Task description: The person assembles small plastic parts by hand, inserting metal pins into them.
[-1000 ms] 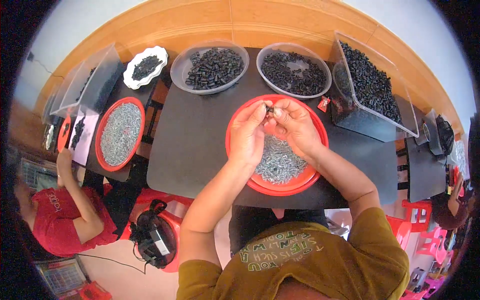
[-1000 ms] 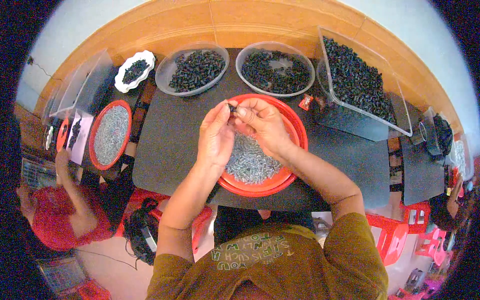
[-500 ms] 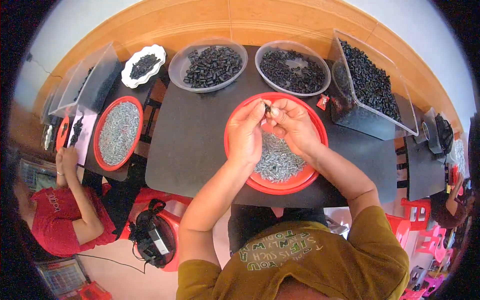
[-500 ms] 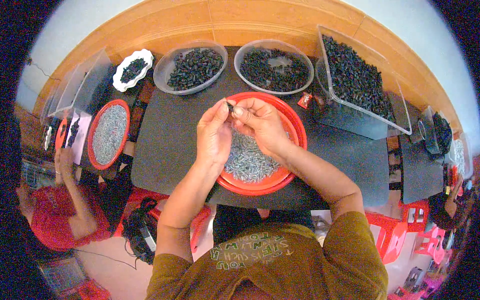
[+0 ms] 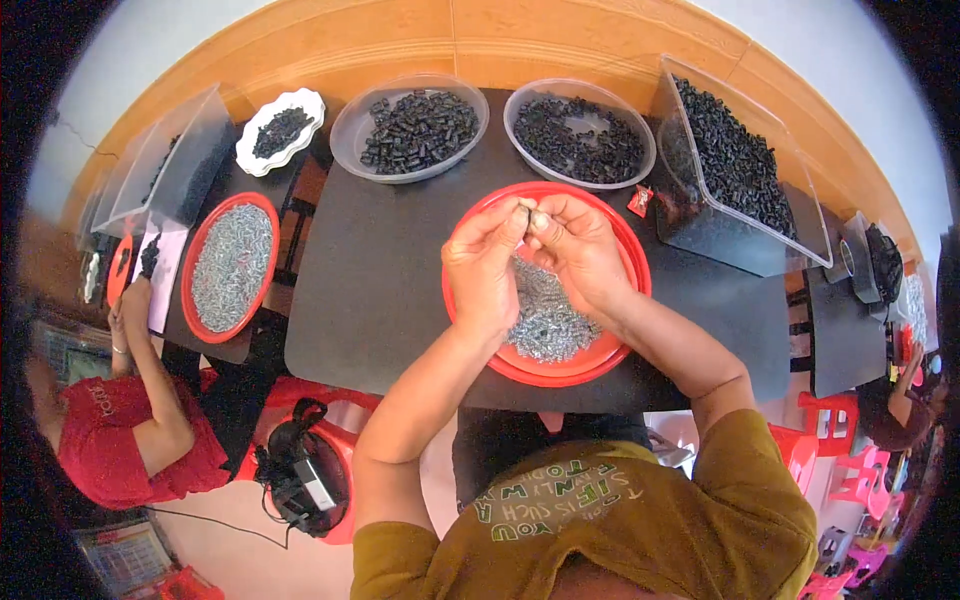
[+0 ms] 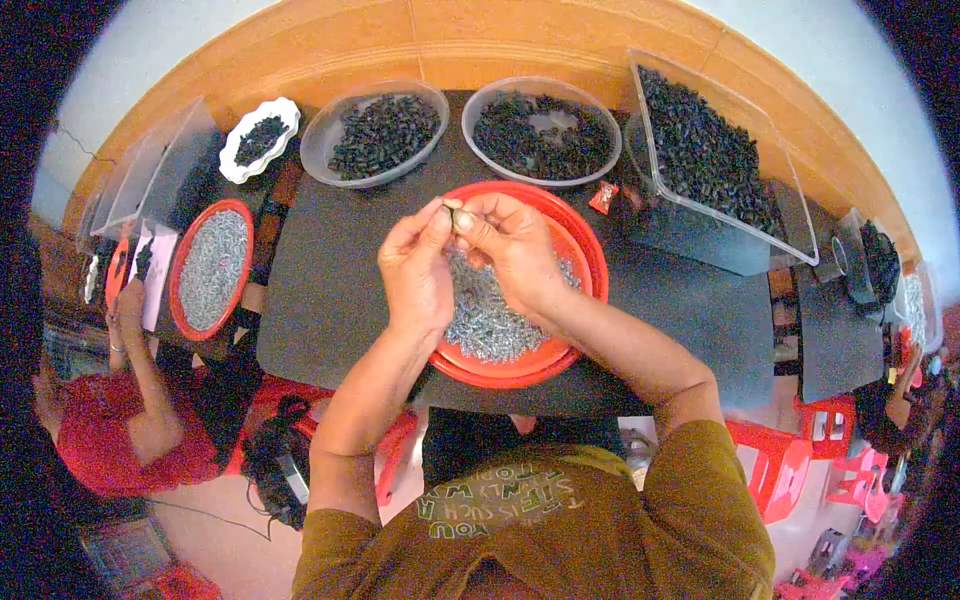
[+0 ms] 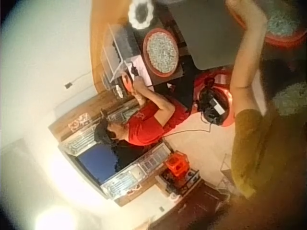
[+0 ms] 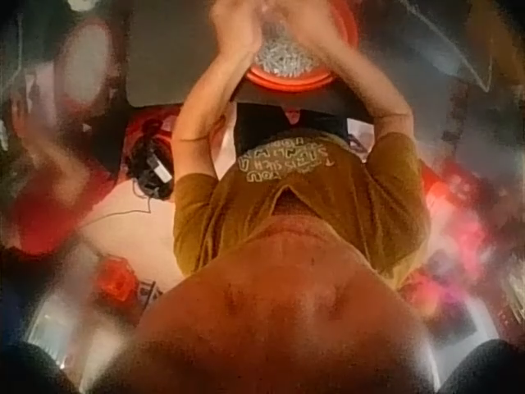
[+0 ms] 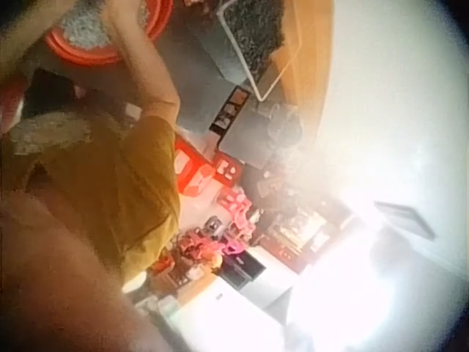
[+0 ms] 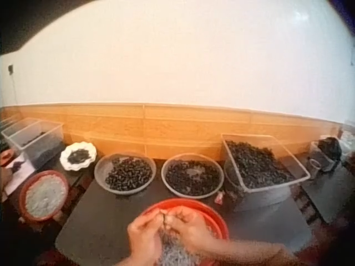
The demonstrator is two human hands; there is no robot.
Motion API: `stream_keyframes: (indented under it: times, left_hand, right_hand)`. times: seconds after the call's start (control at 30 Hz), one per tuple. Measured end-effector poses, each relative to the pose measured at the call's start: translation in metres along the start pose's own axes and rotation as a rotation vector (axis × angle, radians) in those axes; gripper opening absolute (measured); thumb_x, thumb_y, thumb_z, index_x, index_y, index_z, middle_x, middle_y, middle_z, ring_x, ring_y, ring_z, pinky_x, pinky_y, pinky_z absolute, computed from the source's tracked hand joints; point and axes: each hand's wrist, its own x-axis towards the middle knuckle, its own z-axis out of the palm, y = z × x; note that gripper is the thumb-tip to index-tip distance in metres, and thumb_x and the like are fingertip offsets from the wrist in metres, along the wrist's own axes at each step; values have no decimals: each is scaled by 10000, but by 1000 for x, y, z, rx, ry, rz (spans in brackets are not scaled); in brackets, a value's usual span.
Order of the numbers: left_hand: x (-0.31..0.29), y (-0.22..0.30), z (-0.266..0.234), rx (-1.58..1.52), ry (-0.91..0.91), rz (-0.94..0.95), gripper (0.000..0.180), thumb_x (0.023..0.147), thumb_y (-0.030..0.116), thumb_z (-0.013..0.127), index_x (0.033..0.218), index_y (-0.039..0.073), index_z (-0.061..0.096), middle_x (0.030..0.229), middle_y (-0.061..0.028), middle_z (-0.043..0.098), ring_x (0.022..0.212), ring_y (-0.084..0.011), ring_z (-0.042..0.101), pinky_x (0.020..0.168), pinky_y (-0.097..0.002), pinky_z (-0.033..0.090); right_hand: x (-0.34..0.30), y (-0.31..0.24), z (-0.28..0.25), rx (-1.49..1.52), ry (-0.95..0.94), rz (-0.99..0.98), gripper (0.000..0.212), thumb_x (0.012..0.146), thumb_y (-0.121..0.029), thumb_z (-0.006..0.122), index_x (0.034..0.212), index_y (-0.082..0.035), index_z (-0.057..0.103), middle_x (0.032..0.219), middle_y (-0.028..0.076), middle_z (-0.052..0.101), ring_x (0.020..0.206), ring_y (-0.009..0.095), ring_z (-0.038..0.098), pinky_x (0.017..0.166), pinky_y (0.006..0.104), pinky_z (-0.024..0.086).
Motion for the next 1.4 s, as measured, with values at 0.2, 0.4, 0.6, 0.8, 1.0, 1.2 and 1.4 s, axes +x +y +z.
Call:
stream_keyframes:
  times: [0.2,0.4,0.6,0.8,1.0,1.2,1.4]
  left_hand:
    - [6,7,6,-159,-30,-65,140,744,40,559,881,14,576,853,-92,590,793,-139,538,730,-259,413]
    - [9,2,-2,-153,-87,-219,125,740,84,573,860,54,555,837,-63,586,778,-130,530,735,-249,388]
    - [8,-6,-9,-125,-33,-265,173,761,151,555,898,63,498,896,-48,548,842,-133,500,782,-268,363]
    - [17,4,-11,-197,110,-262,249,799,265,496,930,54,483,977,-85,523,870,-174,485,792,-277,363]
    - [22,-1,-19,-156,110,-318,168,793,212,495,873,64,505,935,-84,547,798,-168,514,691,-277,411]
    - [18,-1,-16,-157,119,-355,136,780,182,514,851,65,510,806,-61,566,686,-140,504,630,-253,399]
    - [17,0,-13,-137,99,-377,113,786,190,494,806,80,509,767,-42,553,673,-132,487,614,-251,381]
  right_hand:
    - [12,-1,-7,-183,-71,-121,198,751,-157,579,905,-47,520,793,35,541,663,88,512,524,175,403]
    - [22,-7,-21,-781,-324,-608,264,793,-142,503,1013,4,494,965,97,508,849,140,512,659,238,437]
    - [21,4,-19,-613,-200,-303,205,811,-130,467,937,18,531,839,65,568,664,101,526,573,235,441]
    - [95,6,2,-492,-221,-64,279,780,-155,511,996,22,508,819,78,580,708,112,535,567,239,450]
    - [188,43,-8,-998,-109,-356,414,702,-111,588,1072,27,466,733,72,599,572,105,525,508,235,431]
    - [209,13,-59,-1228,310,-416,215,698,-230,544,862,-110,615,799,123,602,752,238,585,675,329,457]
    - [234,6,-107,-1685,401,-128,225,665,-244,589,848,-118,621,818,147,590,790,293,560,706,380,435]
